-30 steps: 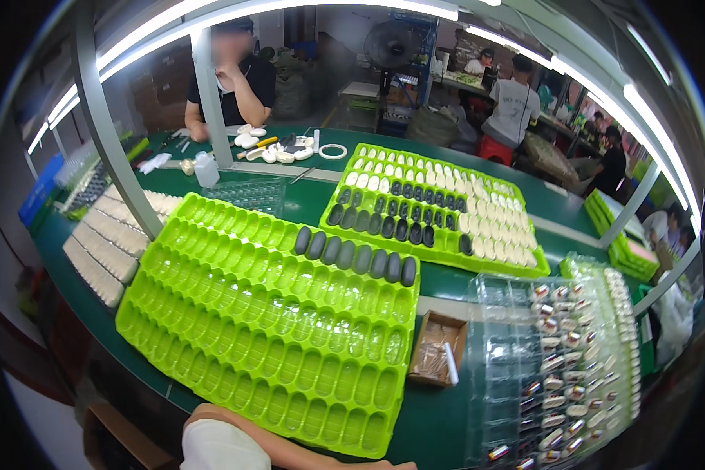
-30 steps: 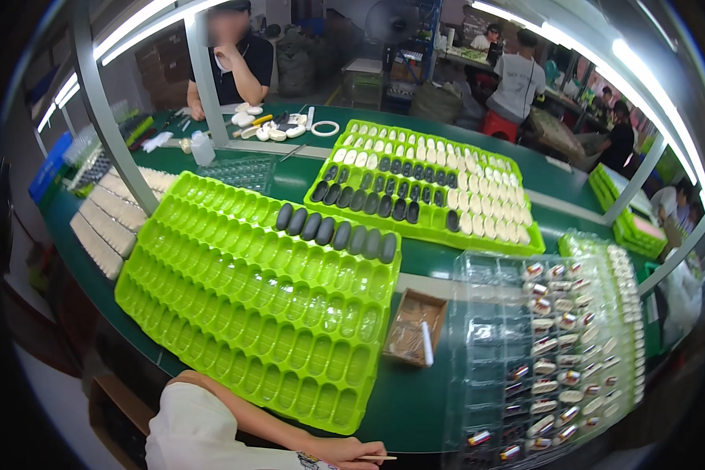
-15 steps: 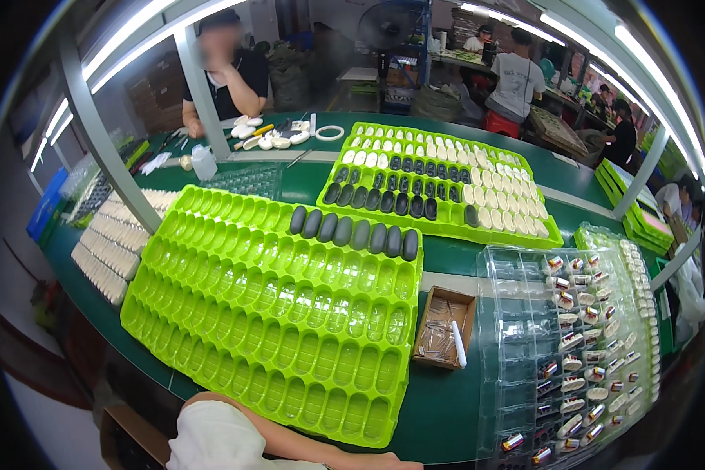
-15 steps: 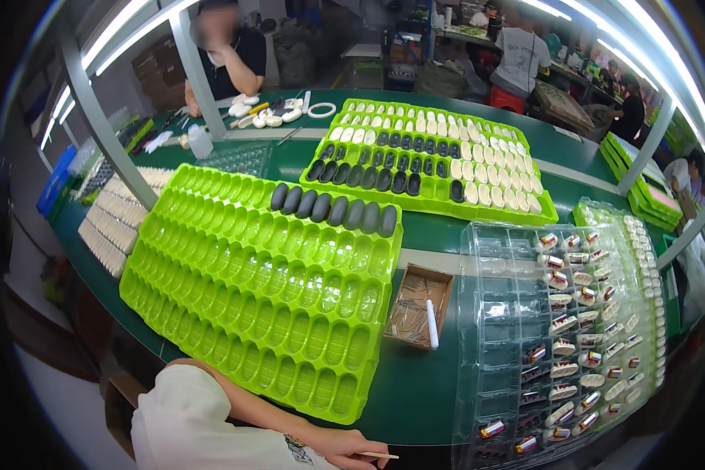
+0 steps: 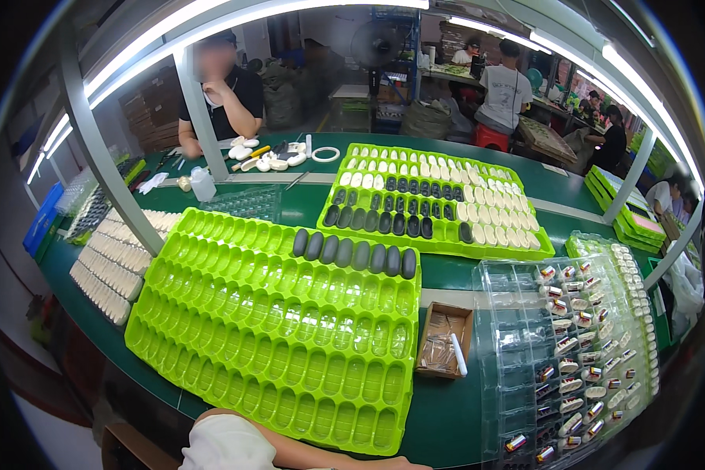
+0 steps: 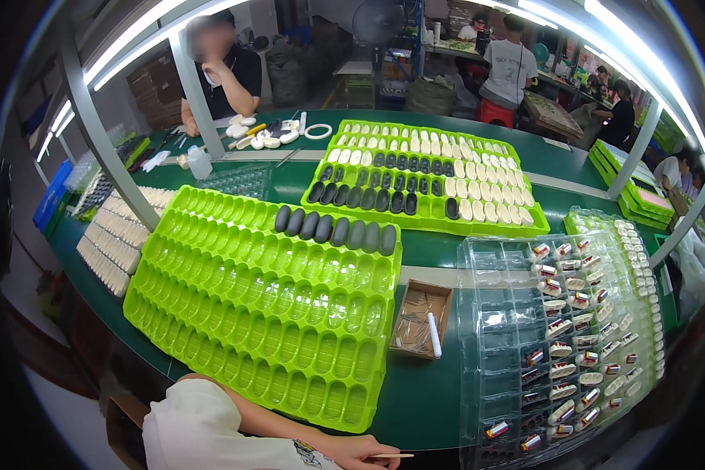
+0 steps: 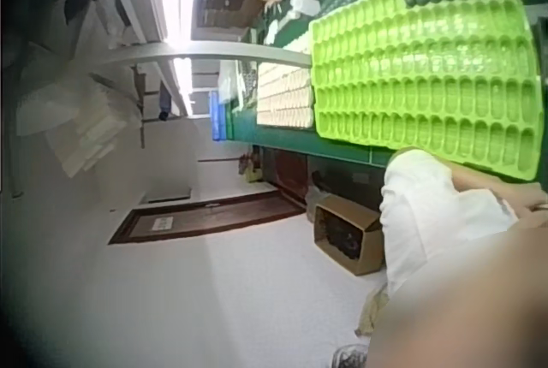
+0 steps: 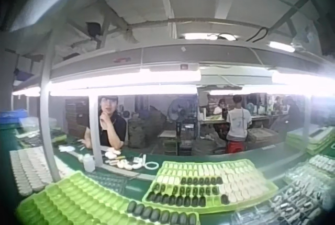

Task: The person picks up small black oval-shaped electronic components from a green tray and uses a wooden stick to manipulate internal parts. They then place the components into a clear plastic packaging tray. The person repeats this process for multiple units, occasionally interacting with a coworker across the table.

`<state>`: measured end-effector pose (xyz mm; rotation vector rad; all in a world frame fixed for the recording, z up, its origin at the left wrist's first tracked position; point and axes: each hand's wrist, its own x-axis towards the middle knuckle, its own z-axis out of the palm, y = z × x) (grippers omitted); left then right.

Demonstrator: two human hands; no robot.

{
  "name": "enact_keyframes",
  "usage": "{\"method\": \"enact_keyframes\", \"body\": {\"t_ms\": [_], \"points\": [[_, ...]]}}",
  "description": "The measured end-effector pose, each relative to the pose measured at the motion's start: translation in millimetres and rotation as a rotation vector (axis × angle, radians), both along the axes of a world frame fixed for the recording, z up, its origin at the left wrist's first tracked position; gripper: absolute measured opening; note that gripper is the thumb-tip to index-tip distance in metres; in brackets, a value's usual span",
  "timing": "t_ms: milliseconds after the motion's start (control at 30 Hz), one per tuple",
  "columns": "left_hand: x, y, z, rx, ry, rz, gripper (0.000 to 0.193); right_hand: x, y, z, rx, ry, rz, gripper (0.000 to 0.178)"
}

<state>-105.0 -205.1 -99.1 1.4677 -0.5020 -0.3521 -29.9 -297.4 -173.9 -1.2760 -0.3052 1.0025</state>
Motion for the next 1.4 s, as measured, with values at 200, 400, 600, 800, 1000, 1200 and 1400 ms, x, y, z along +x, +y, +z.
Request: {"method": "enact_keyframes", "body": {"t_ms": [200, 400, 600, 800, 1000, 1200, 1400], "points": [[-3.5, 2.3, -21.3, 0.004, 0.082, 0.011, 0.026, -1.4, -37.4, -15.4, -0.123, 0.053, -0.071, 0.052], [-6.4, -1.0, -19.7, -0.078, 0.077, 0.078, 0.023, 2.4, -63.1, -23.7, -0.214, 0.072, -0.155, 0.051], [-9.4, 1.5, -15.4, -0.117, 0.199, -0.066, 0.017, 4.4, -72.1, -31.5, -0.249, 0.051, -0.161, 0.050], [-10.7, 1.6, -10.8, -0.096, 0.146, -0.093, 0.018, -4.0, -102.6, -44.4, -0.302, 0.019, -0.160, 0.049], [-10.4, 5.4, -3.9, -0.054, 0.066, -0.095, 0.018, -23.3, -174.3, -64.2, -0.447, 0.020, -0.180, 0.048], [-9.6, 6.4, -2.9, -0.046, 0.039, -0.124, 0.018, -36.6, -237.3, -100.7, -0.607, 0.028, -0.170, 0.046], [-12.5, 1.2, -5.3, -0.073, 0.034, -0.097, 0.017, -13.0, -228.2, -144.4, -0.691, -0.069, -0.088, 0.045]]}}
